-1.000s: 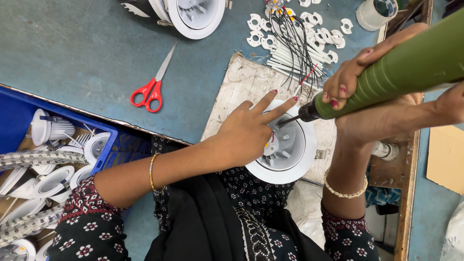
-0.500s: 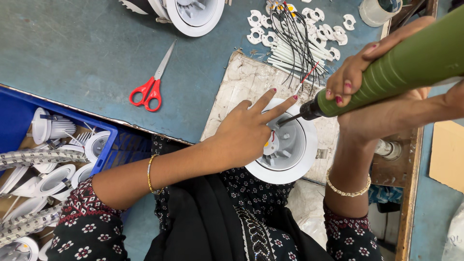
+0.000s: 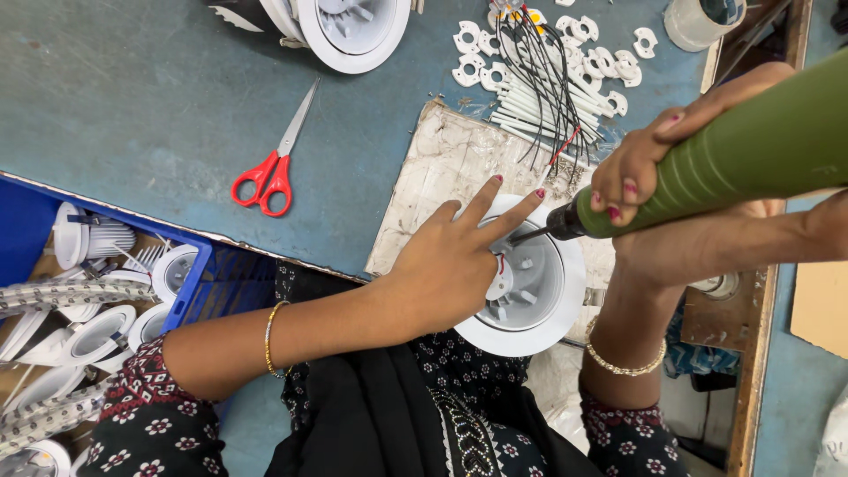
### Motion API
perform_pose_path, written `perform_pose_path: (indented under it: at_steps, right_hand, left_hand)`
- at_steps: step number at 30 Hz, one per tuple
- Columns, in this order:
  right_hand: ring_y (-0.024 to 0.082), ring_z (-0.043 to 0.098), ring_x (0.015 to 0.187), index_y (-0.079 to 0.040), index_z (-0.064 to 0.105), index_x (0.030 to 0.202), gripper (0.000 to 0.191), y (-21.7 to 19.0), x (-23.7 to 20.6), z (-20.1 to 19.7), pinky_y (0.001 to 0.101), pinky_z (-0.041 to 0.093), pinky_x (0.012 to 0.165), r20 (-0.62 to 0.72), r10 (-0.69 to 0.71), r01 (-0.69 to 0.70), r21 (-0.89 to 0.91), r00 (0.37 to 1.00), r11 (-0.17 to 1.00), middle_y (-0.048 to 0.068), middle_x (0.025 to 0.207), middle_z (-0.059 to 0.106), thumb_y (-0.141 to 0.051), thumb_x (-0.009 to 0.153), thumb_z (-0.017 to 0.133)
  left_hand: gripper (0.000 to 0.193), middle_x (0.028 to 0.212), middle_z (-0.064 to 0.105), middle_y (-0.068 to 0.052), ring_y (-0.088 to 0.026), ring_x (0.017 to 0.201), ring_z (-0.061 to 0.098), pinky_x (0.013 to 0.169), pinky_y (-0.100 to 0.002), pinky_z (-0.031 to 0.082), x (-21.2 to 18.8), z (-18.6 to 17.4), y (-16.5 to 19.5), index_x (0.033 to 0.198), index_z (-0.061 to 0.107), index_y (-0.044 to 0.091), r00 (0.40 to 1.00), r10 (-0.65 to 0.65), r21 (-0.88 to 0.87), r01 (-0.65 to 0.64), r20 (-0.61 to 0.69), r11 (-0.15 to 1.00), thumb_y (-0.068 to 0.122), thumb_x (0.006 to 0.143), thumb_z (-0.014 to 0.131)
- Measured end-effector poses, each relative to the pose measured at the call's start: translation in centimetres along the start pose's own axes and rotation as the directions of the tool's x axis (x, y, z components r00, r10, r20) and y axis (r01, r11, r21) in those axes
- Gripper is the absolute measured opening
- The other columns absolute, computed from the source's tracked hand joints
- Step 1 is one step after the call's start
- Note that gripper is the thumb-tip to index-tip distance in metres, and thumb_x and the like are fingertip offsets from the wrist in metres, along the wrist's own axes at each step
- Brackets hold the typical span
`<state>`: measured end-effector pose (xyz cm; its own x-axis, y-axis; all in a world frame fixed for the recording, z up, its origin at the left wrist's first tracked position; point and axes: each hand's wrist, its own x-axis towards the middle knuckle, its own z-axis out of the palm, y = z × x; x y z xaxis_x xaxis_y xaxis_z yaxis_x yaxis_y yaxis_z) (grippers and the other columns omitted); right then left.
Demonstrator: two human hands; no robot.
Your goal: The person assembles a recessed LED light fixture by using a green electric screwdriver to secure internal components, then connects red and black wires to the LED module. The person places the completed unit into a blue crate and repeats the process with another fixture.
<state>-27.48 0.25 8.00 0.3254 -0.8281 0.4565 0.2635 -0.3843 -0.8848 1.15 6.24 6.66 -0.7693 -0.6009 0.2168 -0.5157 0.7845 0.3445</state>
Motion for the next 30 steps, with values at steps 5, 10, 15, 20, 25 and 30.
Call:
perform_pose_path:
  at_steps: [5,10,15,20,25,30]
  right_hand:
    - [0.028,0.042,0.054,0.008,0.042,0.111,0.106,-2.8,-0.8,6.4,0.0398,0.040,0.052,-0.295,-0.120,0.076,-0.158,0.948,0.984,0.020,0.069,0.042,-0.093,0.084,0.026]
    - [0.026,0.040,0.054,0.008,0.042,0.121,0.109,-4.4,-0.4,7.7,0.0398,0.040,0.052,-0.275,-0.100,0.050,-0.182,0.956,0.982,0.021,0.072,0.043,-0.094,0.083,0.030]
    - [0.025,0.042,0.054,0.005,0.044,0.125,0.108,-4.7,-1.3,7.7,0.0387,0.040,0.053,-0.264,-0.108,0.100,-0.046,0.958,0.994,0.020,0.070,0.047,-0.093,0.084,0.031]
    - [0.027,0.040,0.056,0.007,0.047,0.121,0.107,-4.5,-1.9,6.4,0.0379,0.038,0.055,-0.301,-0.108,0.119,0.018,0.948,0.993,0.019,0.071,0.043,-0.091,0.082,0.029]
    - [0.029,0.042,0.056,0.006,0.047,0.103,0.104,-3.5,-1.5,4.9,0.0379,0.040,0.055,-0.300,-0.110,0.130,0.050,0.948,0.990,0.020,0.068,0.042,-0.093,0.080,0.025]
    - [0.026,0.042,0.054,0.006,0.045,0.099,0.112,-2.7,-2.0,4.7,0.0362,0.040,0.053,-0.318,-0.085,0.088,-0.006,0.944,0.996,0.018,0.065,0.041,-0.098,0.072,0.014]
  left_hand:
    - [0.014,0.164,0.029,-0.010,-0.042,0.147,0.031,0.096,-0.052,0.044,0.2,0.9,0.0,0.069,0.080,0.009,0.998,0.006,-0.014,-0.007,-0.067,1.000,0.015,0.067,0.068]
    - [0.016,0.164,0.030,-0.013,-0.042,0.149,0.030,0.111,-0.057,0.036,0.9,0.8,0.2,0.076,0.080,0.006,0.997,-0.018,-0.001,0.018,-0.073,1.000,0.017,0.074,0.068]
    - [0.058,0.164,0.031,-0.018,-0.041,0.153,0.031,0.124,-0.058,0.027,-0.1,1.1,1.9,0.132,0.061,0.003,0.841,-0.255,-0.247,0.150,-0.477,0.957,0.006,0.075,0.071]
    - [0.095,0.152,0.041,-0.020,-0.030,0.145,0.042,0.120,-0.041,0.034,-1.0,3.3,1.6,0.158,0.015,0.008,0.672,-0.706,-0.963,-0.044,-0.225,0.266,-0.007,0.078,0.064]
    - [0.070,0.127,0.067,-0.014,-0.019,0.115,0.065,0.100,-0.030,0.052,-0.9,5.6,1.0,0.145,0.054,0.001,0.719,-0.694,-0.994,-0.041,0.042,-0.103,-0.011,0.076,0.057]
    - [0.068,0.127,0.069,-0.010,-0.013,0.116,0.065,0.104,-0.028,0.051,-1.2,6.1,0.9,0.144,0.055,-0.001,0.747,-0.655,-0.992,-0.121,-0.116,0.038,-0.012,0.077,0.055]
